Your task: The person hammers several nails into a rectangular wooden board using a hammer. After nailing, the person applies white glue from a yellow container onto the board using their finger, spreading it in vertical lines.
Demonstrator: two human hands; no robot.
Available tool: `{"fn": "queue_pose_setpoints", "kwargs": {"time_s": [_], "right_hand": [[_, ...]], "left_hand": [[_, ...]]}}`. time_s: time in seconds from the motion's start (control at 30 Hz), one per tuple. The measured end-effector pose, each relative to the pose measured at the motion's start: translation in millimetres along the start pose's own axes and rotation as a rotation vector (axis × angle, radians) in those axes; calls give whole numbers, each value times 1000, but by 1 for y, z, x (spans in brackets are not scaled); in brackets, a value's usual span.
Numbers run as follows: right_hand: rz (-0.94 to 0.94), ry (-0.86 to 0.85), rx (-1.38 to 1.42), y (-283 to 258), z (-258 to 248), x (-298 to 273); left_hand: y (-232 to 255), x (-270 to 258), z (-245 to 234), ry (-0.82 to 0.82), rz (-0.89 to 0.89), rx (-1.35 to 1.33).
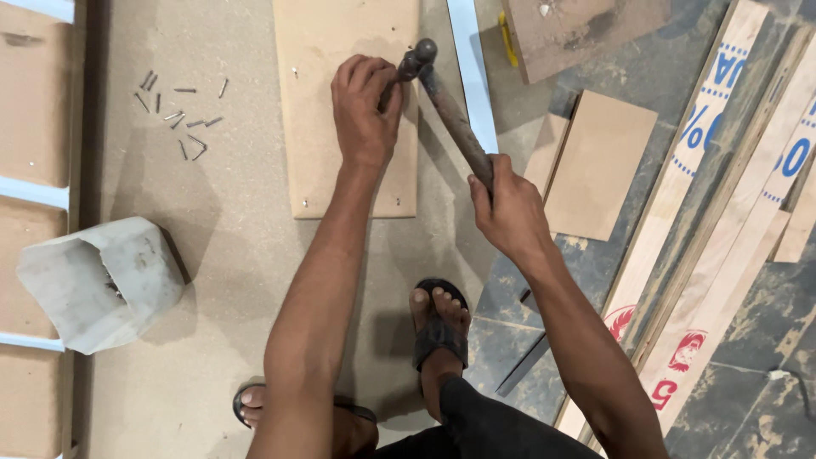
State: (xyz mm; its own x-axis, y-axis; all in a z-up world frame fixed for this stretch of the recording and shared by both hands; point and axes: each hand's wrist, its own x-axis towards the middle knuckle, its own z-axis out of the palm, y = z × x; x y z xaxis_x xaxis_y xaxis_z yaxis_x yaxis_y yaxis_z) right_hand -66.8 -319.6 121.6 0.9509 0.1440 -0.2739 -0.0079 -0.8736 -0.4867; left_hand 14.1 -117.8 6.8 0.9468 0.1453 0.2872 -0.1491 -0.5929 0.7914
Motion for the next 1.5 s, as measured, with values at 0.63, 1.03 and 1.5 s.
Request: {"fn": "queue_pose_setpoints", "kwargs": {"time_s": [0.63,1.03,1.5], "right_hand": [[-140,270,255,-18,-16,-11],[-8,-14,117,-1,16,5],[100,351,-47,49,53,-25]], "left_hand": [[-5,-38,-19,-60,-8,114],[-12,-44,-27,4,2,77],[1,-64,-99,27,-294,361]]}}
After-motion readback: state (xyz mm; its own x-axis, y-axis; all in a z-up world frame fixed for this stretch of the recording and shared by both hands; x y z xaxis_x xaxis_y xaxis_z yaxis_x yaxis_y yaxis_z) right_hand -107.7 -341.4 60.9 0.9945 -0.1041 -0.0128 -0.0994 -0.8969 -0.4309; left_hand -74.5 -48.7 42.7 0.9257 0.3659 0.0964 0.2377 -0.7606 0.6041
